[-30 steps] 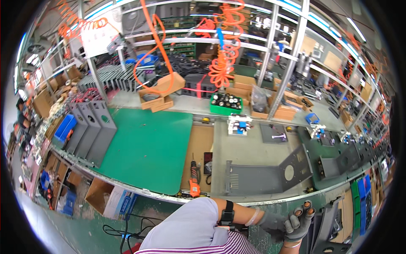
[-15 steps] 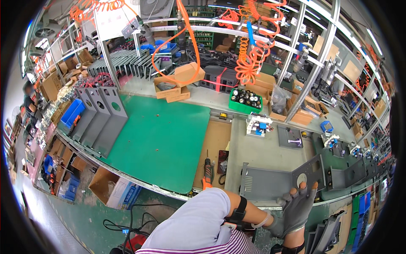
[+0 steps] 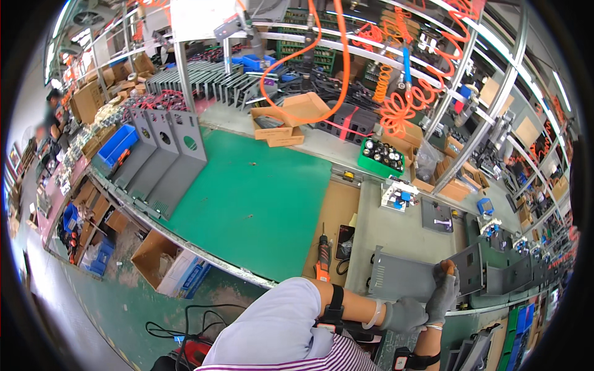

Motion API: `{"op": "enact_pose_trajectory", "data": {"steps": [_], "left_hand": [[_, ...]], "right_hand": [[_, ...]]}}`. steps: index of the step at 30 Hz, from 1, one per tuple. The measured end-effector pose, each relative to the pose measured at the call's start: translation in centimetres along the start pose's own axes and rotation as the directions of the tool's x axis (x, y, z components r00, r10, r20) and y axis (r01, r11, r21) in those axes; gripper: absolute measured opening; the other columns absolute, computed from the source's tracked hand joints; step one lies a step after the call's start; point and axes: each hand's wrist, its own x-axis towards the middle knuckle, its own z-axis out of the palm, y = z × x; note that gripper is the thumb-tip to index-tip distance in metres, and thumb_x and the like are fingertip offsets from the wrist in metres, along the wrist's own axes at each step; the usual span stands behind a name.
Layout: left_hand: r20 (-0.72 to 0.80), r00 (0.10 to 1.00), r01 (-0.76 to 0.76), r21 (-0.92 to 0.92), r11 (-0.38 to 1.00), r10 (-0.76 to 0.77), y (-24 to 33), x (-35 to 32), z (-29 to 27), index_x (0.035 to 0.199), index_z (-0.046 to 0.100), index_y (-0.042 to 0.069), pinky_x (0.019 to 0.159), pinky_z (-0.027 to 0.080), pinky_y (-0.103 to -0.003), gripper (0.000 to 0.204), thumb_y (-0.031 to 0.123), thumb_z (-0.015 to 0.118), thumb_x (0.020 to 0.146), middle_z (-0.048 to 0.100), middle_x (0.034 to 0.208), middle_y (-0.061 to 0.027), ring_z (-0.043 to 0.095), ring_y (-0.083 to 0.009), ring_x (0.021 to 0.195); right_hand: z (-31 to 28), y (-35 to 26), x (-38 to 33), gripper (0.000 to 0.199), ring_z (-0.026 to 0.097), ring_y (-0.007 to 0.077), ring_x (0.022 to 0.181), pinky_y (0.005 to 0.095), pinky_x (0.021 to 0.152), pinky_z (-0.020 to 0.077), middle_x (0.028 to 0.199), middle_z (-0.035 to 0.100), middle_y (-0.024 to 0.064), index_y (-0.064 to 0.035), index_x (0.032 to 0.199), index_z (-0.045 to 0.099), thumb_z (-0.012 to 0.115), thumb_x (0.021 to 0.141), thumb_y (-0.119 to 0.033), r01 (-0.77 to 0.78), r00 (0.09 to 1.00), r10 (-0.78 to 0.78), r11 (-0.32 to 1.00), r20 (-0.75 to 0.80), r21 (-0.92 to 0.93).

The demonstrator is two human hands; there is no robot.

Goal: The person picks up a circuit board assembly, carries it to a workstation, and places it onto a metal chassis. They then pick up a metal frame, hit it with a wooden block, put on finger cots, and stack the metal frames.

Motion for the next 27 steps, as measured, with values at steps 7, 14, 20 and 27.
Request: {"op": "enact_pose_trajectory", "data": {"steps": [7,14,20,27], "left_hand": [[-0.194,0.974,-0.104,0.059,0.993,0.113,1.8,-7.0,-0.9,0.077,0.053,0.006,0.051,0.043,-0.044,0.039,0.044,0.048,0.087,0.058,0.068,-0.0116,0.059,-0.0310,0.061],[-0.170,0.983,0.092,0.157,0.983,-0.064,4.1,-13.4,0.0,0.079,0.051,0.007,0.050,0.044,-0.042,0.033,0.039,0.048,0.088,0.056,0.067,-0.0107,0.058,-0.0302,0.060],[-0.142,0.984,0.143,0.234,0.962,-0.112,5.0,-17.8,-2.0,0.078,0.051,0.006,0.050,0.045,-0.040,0.025,0.031,0.053,0.083,0.057,0.070,-0.0111,0.058,-0.0286,0.060],[-0.160,0.985,-0.061,0.000,0.998,0.061,2.7,-25.2,-7.0,0.071,0.059,0.006,0.057,0.045,-0.044,0.016,0.022,0.058,0.069,0.058,0.065,-0.0152,0.059,-0.0346,0.064]], "right_hand": [[3.2,0.5,-5.4,0.043,0.059,0.0218,0.093,0.0372,0.086,0.0484,0.108,0.059,0.0098,-0.0046,0.128,0.044,0.036,0.097,-0.033,-0.118,0.971,0.070,0.972,0.229,0.205],[6.0,3.5,-11.2,0.042,0.059,0.0207,0.092,0.0362,0.083,0.0497,0.108,0.059,0.0103,-0.0077,0.128,0.045,0.043,0.094,-0.032,-0.322,0.946,0.309,0.880,0.094,0.350],[11.8,1.9,-13.2,0.039,0.060,0.0189,0.090,0.0326,0.081,0.0492,0.108,0.060,0.0103,-0.0069,0.124,0.049,0.044,0.093,-0.030,-0.213,0.955,0.166,0.960,0.245,0.182],[25.5,-0.3,-16.9,0.050,0.045,0.0268,0.115,0.0422,0.090,0.0428,0.125,0.047,0.0165,-0.0097,0.137,0.034,0.043,0.095,-0.035,-0.443,0.696,0.217,0.880,0.685,0.171]]}}
